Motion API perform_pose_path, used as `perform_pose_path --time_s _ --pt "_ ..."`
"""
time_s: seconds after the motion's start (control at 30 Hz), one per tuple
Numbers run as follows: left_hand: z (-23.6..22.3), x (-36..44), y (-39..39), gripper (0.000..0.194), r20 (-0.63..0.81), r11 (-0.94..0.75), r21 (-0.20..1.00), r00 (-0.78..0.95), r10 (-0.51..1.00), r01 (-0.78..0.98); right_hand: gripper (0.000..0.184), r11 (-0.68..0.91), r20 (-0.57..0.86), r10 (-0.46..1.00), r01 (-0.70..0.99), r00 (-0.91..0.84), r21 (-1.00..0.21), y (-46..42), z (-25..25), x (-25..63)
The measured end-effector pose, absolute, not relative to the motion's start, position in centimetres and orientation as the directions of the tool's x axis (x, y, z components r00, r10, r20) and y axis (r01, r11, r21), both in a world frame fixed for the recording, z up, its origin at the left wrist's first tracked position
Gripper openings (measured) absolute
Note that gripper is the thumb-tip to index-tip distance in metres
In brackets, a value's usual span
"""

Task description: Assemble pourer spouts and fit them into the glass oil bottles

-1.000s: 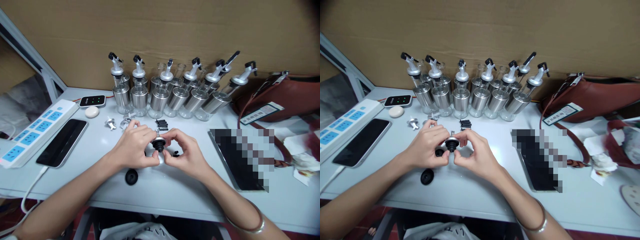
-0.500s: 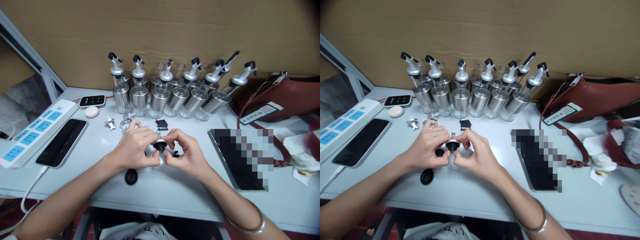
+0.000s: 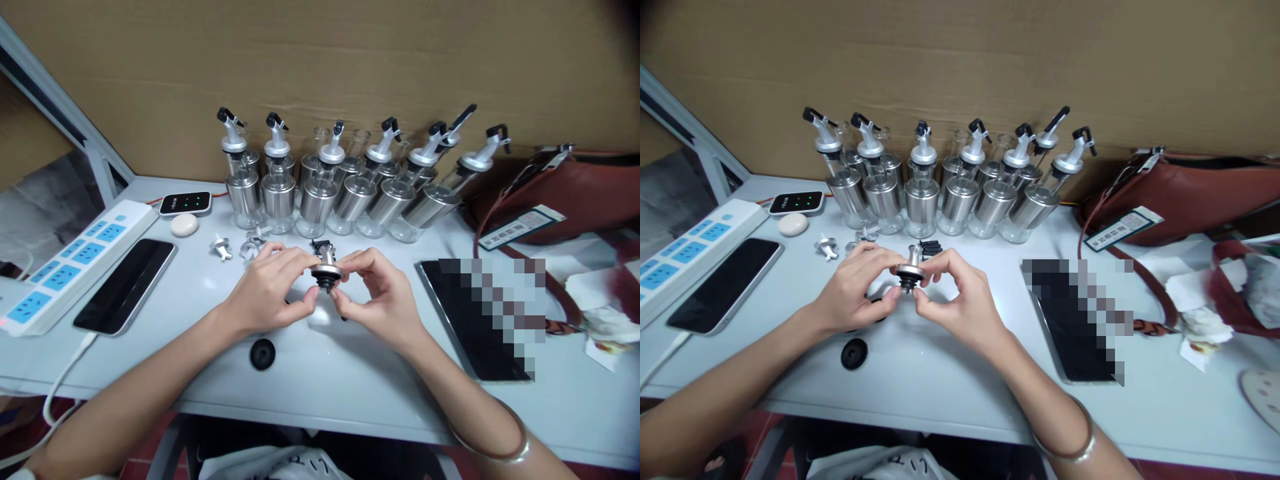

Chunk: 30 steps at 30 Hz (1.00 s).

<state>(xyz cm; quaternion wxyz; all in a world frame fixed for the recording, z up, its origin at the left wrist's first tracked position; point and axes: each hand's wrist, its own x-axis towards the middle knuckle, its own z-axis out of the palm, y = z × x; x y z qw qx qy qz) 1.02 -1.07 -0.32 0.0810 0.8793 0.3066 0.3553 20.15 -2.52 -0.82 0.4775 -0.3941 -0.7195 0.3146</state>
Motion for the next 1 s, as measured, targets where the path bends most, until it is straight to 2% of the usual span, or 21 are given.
perform_pose_path --time_s 0.17,0.27,0.43,0.57,0.7,0.9,1.0 --pt "-0.4 1.0 -0.9 0.036 0.509 -0.745 0.561 0.56 0.654 0.36 0.018 0.487 0.452 0.873 0.267 -0.186 -0.831 -2.0 -1.4 20.5" --pt "-0.3 0.8 -0.7 0.033 0.477 -0.725 0.604 0.578 0.662 0.332 0.018 0.523 0.467 0.852 0.327 -0.237 -0.787 -1.9 -1.0 20.7" --pt "-0.1 0.7 -0.6 0.024 0.511 -0.737 0.513 0.532 0.675 0.441 0.018 0.574 0.439 0.819 0.509 -0.37 -0.641 -1.1 -0.2 21.7" --pt "0.0 0.9 -0.7 0.023 0.518 -0.721 0.419 0.507 0.689 0.552 0.023 0.489 0.334 0.868 0.744 -0.367 -0.455 -0.1 -1.6 22.7" --pt "-0.2 1.0 -0.8 0.02 0.46 -0.708 0.405 0.54 0.704 0.578 0.028 0.483 0.27 0.871 0.815 -0.411 -0.319 0.1 -3.1 22.8" --pt "0.0 1.0 -0.9 0.019 0.325 -0.769 0.327 0.698 0.638 0.549 0.012 0.458 0.251 0.884 0.833 -0.393 -0.31 0.0 -2.8 22.6" --pt "0.4 1.2 -1.2 0.021 0.214 -0.813 0.284 0.793 0.571 0.508 0.011 0.442 0.266 0.892 0.833 -0.366 -0.334 0.2 -2.9 22.7"
